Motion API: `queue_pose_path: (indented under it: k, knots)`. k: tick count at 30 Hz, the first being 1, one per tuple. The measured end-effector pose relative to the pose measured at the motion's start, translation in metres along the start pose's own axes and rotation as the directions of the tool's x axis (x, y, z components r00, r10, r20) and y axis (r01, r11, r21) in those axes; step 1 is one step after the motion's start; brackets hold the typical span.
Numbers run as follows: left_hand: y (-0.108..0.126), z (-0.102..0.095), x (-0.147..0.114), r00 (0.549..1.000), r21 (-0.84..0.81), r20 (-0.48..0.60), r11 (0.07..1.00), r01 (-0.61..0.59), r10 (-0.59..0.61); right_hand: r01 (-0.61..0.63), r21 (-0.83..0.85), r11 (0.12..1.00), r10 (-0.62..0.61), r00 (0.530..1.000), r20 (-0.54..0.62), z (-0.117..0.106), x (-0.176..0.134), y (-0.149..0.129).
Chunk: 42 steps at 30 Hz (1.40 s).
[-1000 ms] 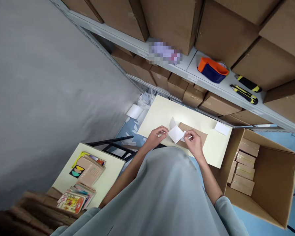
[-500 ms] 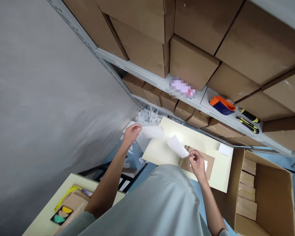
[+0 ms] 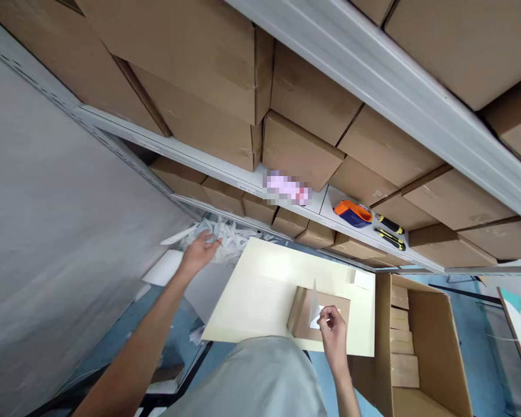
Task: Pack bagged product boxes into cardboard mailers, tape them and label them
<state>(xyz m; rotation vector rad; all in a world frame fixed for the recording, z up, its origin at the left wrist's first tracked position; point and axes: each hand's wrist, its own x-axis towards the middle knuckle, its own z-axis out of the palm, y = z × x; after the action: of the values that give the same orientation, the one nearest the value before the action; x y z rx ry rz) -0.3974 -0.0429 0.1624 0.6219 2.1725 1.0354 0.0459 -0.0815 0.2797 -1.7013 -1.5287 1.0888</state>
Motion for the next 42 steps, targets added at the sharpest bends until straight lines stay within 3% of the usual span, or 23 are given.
queue_pose_path:
  k: [1,2,3,5,7,8,11,14,17,22,26,29,33,35,38,42]
  knots:
    - [0.008,0.019,-0.017,0.990,-0.112,0.134,0.993,-0.028,0.043,0.002,-0.007,1.000,-0.002,1.000,-0.022,0.000,-0.002,0.001]
    - [0.015,0.038,-0.039,0.951,-0.223,0.294,0.974,-0.033,0.100,0.005,-0.018,1.000,-0.006,0.999,-0.039,0.000,-0.004,0.003]
    - [0.023,0.057,-0.064,0.872,-0.305,0.467,0.952,0.005,0.145,0.011,-0.034,0.999,-0.013,0.999,-0.053,0.000,-0.006,0.004]
    - [0.037,0.091,-0.121,0.658,-0.365,0.728,0.921,0.137,0.191,0.038,-0.093,0.995,-0.046,0.995,-0.086,0.001,-0.011,0.008]
    - [0.048,0.117,-0.175,0.463,-0.353,0.858,0.911,0.212,0.224,0.101,-0.206,0.973,-0.128,0.985,-0.119,0.001,-0.019,0.012]
    - [0.051,0.127,-0.197,0.418,-0.349,0.880,0.905,0.244,0.226,0.149,-0.280,0.948,-0.189,0.974,-0.122,0.000,-0.024,0.014]
    - [0.054,0.144,-0.239,0.441,-0.370,0.877,0.853,0.368,0.190,0.329,-0.487,0.809,-0.402,0.915,-0.049,-0.001,-0.038,0.021]
    - [0.052,0.152,-0.250,0.487,-0.393,0.862,0.792,0.468,0.140,0.469,-0.588,0.659,-0.540,0.839,0.064,-0.001,-0.049,0.027]
    - [0.051,0.159,-0.252,0.520,-0.440,0.844,0.723,0.533,0.130,0.544,-0.617,0.568,-0.603,0.786,0.138,0.000,-0.051,0.031]
    - [0.052,0.179,-0.264,0.629,-0.507,0.768,0.711,0.487,0.117,0.629,-0.550,0.549,-0.620,0.748,0.236,-0.008,-0.039,0.034]
    - [0.057,0.197,-0.275,0.739,-0.559,0.663,0.738,0.379,0.122,0.686,-0.452,0.571,-0.601,0.724,0.338,-0.032,-0.025,0.041]
    - [0.061,0.208,-0.283,0.781,-0.586,0.603,0.755,0.295,0.162,0.652,-0.336,0.679,-0.564,0.757,0.330,-0.060,-0.012,0.054]
    - [0.065,0.219,-0.303,0.772,-0.524,0.613,0.818,0.237,0.169,0.409,-0.178,0.895,-0.390,0.912,0.130,-0.098,0.017,0.081]
    - [0.067,0.226,-0.317,0.768,-0.488,0.623,0.841,0.232,0.150,0.276,-0.089,0.957,-0.268,0.959,0.097,-0.114,0.035,0.096]
    - [0.067,0.240,-0.340,0.755,-0.433,0.645,0.870,0.236,0.116,0.141,0.032,0.989,-0.145,0.972,0.185,-0.129,0.054,0.122]
    - [0.060,0.263,-0.368,0.767,-0.352,0.639,0.908,0.228,0.056,0.067,0.096,0.993,-0.093,0.948,0.305,-0.143,0.056,0.153]
